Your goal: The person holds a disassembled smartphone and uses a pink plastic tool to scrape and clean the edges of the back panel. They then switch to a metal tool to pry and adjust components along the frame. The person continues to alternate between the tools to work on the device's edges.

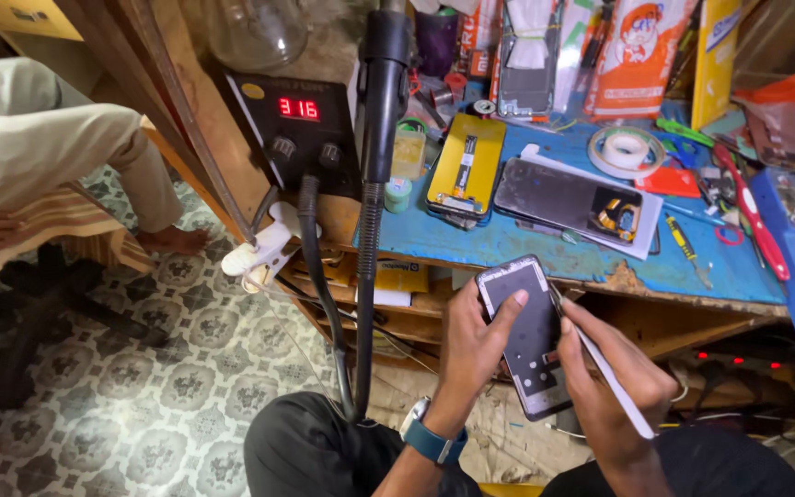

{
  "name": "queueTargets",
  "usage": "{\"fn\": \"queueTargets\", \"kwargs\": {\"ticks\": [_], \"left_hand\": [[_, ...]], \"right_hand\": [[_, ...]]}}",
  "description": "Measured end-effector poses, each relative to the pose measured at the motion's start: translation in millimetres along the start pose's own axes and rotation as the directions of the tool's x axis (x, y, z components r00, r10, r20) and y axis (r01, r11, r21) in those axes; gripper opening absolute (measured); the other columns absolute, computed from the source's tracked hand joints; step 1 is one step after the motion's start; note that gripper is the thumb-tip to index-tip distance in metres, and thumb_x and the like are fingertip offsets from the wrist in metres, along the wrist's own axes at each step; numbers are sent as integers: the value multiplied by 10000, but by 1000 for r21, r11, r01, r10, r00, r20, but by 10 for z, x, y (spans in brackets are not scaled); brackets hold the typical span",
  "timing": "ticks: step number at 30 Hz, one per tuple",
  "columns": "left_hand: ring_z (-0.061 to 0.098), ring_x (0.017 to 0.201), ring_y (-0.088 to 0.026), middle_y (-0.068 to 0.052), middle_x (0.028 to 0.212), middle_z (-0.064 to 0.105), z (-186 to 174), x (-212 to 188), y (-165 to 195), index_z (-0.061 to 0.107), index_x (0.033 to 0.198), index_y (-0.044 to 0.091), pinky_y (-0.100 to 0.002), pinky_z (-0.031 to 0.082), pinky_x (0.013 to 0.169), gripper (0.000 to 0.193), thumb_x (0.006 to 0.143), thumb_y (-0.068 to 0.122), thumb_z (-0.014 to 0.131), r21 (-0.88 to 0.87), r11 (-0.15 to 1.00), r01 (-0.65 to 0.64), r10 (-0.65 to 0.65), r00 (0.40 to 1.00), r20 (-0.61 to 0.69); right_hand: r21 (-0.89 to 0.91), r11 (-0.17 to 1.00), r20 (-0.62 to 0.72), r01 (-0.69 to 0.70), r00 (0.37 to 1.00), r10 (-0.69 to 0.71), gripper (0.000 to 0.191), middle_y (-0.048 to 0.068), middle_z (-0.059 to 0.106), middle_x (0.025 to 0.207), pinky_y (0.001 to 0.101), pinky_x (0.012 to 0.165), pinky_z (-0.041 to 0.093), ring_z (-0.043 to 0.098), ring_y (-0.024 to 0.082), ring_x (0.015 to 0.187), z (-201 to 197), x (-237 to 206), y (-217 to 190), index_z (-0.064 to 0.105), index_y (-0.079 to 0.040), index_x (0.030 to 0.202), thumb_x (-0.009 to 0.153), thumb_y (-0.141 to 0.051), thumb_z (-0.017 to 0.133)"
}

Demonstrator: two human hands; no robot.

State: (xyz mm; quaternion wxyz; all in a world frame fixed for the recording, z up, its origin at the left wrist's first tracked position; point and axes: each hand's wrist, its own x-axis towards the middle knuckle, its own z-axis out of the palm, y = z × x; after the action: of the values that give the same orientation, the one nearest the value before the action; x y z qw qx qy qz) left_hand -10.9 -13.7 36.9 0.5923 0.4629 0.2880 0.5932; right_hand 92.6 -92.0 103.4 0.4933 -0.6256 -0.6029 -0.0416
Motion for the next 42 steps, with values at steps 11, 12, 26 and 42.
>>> {"fn": "queueTargets", "kwargs": {"ticks": [11,12,26,42], "left_hand": [[681,897,-107,-93,1009,760,-52,11,-21,689,1143,-47,-270,561,805,307,953,192,725,98,995,21,-20,1000,-12],[690,904,-109,-92,1015,762,-64,6,-11,686,1145,-43,-269,563,811,309,951,194,722,105,994,21,-21,1000,0],[698,910,-106,-92,1023,759,-71,54,24,670,1155,-46,-269,571,818,308,947,177,717,85,996,8,-10,1000,24],[703,853,-124,-103,971,765,-10,25,118,687,1106,-48,-288,577,770,290,935,184,723,130,991,14,-13,1000,-10]], "right_hand": [[-55,993,-66,105,992,-108,226,168,765,1091,321,823,585,749,227,915,249,48,46,735,27,1180,954,17,745],[-1,1000,-60,6,998,-6,235,153,774,1066,298,759,575,737,192,833,273,64,68,744,22,1182,947,11,743],[107,994,-28,-30,999,33,208,126,774,1022,252,782,566,722,142,868,222,155,204,744,19,1191,986,-20,734],[-149,986,24,74,997,-71,232,155,765,1052,313,808,583,768,230,918,-106,-26,-165,750,-22,1142,910,-20,755]]}}
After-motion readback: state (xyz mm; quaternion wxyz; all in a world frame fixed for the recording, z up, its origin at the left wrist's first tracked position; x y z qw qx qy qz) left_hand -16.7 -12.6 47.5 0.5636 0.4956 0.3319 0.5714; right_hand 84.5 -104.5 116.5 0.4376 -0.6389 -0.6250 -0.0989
